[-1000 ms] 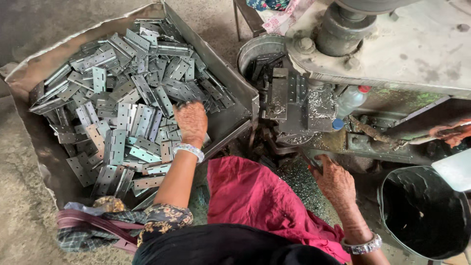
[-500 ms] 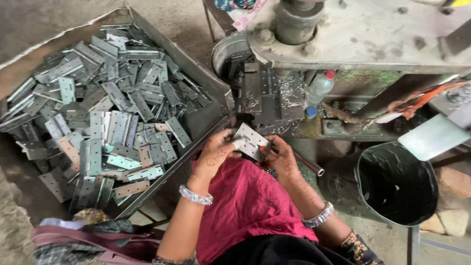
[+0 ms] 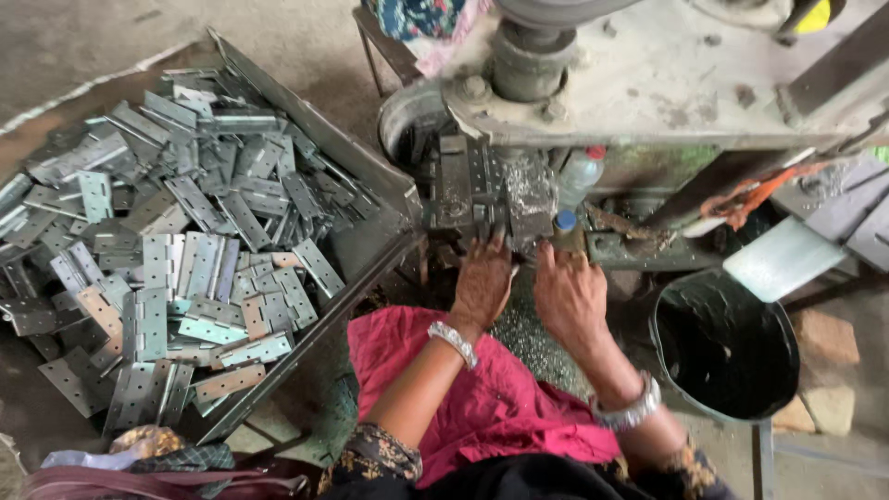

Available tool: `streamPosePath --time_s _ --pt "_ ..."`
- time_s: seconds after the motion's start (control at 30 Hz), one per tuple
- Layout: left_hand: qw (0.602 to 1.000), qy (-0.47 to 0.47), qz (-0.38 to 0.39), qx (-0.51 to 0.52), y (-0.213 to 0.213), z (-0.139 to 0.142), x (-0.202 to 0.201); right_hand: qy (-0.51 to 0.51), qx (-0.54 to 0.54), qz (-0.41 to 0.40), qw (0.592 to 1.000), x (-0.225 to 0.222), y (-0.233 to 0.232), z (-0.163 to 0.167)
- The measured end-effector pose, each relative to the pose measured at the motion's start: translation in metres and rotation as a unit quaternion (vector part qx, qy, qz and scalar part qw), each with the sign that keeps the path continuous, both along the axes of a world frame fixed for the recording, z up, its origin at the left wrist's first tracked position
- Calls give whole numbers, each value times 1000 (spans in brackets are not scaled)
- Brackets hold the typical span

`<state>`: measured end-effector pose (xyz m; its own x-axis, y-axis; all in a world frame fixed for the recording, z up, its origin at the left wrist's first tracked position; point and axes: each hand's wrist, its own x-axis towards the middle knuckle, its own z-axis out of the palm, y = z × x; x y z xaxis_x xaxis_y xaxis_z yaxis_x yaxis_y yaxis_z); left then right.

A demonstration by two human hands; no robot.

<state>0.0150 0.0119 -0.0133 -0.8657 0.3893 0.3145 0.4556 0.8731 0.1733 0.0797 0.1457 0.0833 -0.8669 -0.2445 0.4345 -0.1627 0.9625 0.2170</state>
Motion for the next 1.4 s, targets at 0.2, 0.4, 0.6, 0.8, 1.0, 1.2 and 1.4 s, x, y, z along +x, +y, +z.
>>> streamPosePath --time_s 0.2,0.4,0.6,0.8,1.0,1.2,1.4 --pt "993 8 117 -17 3 11 -31 -155 55 1 986 -36 18 -33" --pt "993 39 107 15 -6 25 -34 -132 68 4 989 -22 21 -45" --pt "991 65 120 -8 -4 31 -29 -87 52 19 995 -22 28 -55" --pt "989 60 128 -46 2 39 -31 -201 -83 -33 975 6 40 -111" --pt "990 23 113 -81 2 43 -23 -351 -277 -136 884 35 38 -143" --pt "985 41 134 -100 5 41 -28 -347 -229 -129 901 13 43 -128" --pt "986 65 133 -80 -1 39 -32 -346 -297 -157 876 30 28 -133"
